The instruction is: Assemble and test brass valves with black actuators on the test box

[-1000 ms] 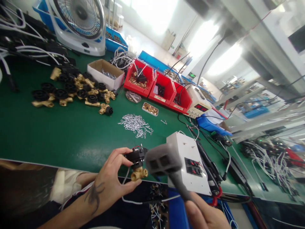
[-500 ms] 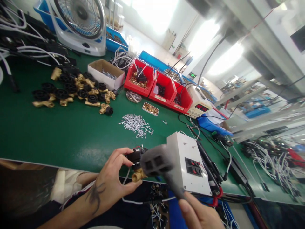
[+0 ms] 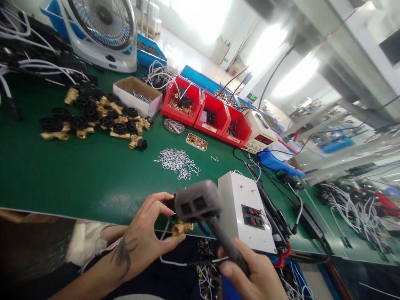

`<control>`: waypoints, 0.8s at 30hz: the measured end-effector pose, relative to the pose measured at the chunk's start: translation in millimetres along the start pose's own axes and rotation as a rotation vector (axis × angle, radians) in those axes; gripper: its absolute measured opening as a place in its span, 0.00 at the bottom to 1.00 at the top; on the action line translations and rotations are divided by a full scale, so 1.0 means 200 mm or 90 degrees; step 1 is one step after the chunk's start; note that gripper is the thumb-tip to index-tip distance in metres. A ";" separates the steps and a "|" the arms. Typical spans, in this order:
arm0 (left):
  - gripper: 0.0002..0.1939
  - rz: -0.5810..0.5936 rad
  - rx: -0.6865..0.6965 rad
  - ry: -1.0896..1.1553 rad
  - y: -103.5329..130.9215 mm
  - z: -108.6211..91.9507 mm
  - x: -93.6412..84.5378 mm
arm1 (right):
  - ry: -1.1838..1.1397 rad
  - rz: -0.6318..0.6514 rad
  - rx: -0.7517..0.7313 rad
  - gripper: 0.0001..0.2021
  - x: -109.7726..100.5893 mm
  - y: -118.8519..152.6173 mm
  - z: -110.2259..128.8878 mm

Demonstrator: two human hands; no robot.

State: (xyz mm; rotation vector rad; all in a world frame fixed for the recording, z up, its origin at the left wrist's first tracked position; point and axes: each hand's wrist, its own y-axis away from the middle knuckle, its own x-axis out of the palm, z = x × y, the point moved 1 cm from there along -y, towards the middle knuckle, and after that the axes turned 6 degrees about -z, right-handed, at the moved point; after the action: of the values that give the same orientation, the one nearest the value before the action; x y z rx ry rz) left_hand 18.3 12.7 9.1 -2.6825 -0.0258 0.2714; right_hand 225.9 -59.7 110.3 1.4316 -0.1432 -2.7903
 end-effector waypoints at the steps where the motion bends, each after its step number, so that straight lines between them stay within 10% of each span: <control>1: 0.20 0.005 0.000 -0.006 0.00 0.00 0.00 | -0.030 -0.008 -0.006 0.22 0.01 -0.03 0.00; 11: 0.19 0.045 -0.055 -0.087 0.00 -0.03 -0.02 | -0.130 0.214 -0.097 0.24 0.17 -0.34 0.01; 24: 0.17 0.040 -0.038 -0.064 0.02 -0.02 -0.03 | -0.134 0.258 -0.131 0.22 0.19 -0.36 0.02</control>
State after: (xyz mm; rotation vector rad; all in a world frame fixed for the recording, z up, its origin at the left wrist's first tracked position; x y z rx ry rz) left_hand 13.8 7.6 12.6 -2.7293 0.0203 0.4323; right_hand 203.9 10.4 75.7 0.9403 -0.1246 -2.5239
